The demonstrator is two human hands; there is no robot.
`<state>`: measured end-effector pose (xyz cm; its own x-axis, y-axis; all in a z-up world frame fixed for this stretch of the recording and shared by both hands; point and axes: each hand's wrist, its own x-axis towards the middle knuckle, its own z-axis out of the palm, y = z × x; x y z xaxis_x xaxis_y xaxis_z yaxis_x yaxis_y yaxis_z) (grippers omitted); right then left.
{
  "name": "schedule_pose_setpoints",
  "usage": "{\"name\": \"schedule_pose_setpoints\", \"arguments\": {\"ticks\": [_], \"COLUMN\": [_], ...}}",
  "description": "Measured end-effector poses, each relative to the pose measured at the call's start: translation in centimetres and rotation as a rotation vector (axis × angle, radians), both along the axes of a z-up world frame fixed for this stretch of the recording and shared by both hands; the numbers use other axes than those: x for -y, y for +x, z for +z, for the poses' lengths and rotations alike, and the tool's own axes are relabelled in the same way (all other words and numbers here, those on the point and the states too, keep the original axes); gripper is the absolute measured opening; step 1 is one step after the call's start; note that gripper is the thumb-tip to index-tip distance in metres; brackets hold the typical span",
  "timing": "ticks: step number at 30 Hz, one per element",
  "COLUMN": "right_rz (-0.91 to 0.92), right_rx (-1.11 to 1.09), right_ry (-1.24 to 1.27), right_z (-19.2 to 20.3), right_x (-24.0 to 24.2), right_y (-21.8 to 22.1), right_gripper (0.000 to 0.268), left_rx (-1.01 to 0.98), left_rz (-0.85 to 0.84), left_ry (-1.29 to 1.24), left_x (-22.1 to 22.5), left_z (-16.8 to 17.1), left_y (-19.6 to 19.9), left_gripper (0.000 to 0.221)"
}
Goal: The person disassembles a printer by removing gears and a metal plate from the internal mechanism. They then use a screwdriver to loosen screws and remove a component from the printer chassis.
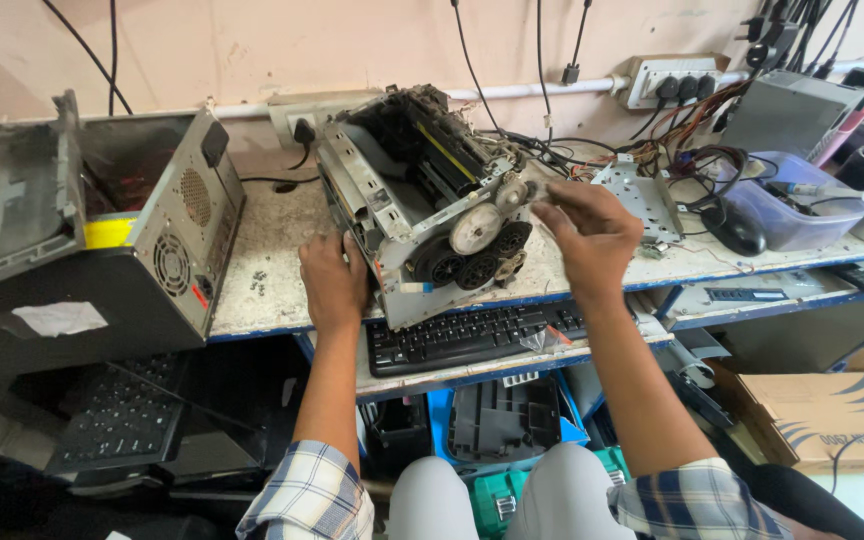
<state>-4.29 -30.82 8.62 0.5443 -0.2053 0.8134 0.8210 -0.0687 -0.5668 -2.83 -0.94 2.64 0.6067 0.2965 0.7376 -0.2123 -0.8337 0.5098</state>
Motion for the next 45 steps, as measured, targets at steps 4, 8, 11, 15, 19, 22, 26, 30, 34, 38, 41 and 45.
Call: {"name": "schedule_pose_setpoints", "arguments": {"ticks": [4,8,11,15,19,22,26,30,34,38,41,45], "right_rz": [0.096,0.329,0.489,0.520,0.516,0.480,0.465,0.272,0.157,0.136,-0.083,-0.152], "right_rx": [-0.347,-0.710,-0.723,-0.665,-0.692,-0.774,-0.725,-0.716,-0.670,-0.686,-0.603,-0.288], "right_ry": [0.174,0.302,0.540,0.590,0.511,0.489,0.372,0.193,0.107,0.159,0.017,-0.147], "right_z": [-2.1,-5.8,-9.0,-10.6,-11.1,-10.9,-11.1,-10.3,-9.0,-7.4,-6.2,-3.6], "right_x": [4.9,10.8,12.6,13.2,13.3,13.1,13.1,11.9,10.6,9.8,8.9,5.9], "right_y": [3.8,8.9,11.3,12.0,12.0,12.1,11.8,10.4,8.3,6.9,5.3,2.4], "right_gripper": [0.025,0.023,0.022,0.025,0.027,0.027,0.023,0.024,0.020,0.022,0.025,0.026], "left_rx": [-0.040,-0.051,-0.008,0.121,0.134,0.169,0.233,0.134,0.092,0.095,0.030,-0.067], "left_rz": [0.001,0.000,0.002,0.038,0.050,-0.008,-0.081,-0.057,0.005,0.017,0.041,0.040], "left_ry": [-0.003,-0.001,0.037,0.082,-0.002,-0.177,-0.248,-0.229,-0.087,-0.038,-0.041,-0.057], "left_x": [0.0,0.1,-0.1,-1.0,-2.1,-2.0,-1.6,-1.6,-1.8,-1.3,-0.7,-0.2], "left_z": [0.1,0.0,-0.8,-2.5,-3.6,-3.2,-2.6,-2.9,-3.7,-3.8,-2.6,-0.8], "left_y": [0.0,0.0,0.7,2.5,3.1,2.2,1.1,1.5,2.5,2.2,1.4,-0.1], "left_gripper": [0.027,0.028,0.028,0.029,0.030,0.032,0.032,0.033,0.032,0.032,0.032,0.030]}}
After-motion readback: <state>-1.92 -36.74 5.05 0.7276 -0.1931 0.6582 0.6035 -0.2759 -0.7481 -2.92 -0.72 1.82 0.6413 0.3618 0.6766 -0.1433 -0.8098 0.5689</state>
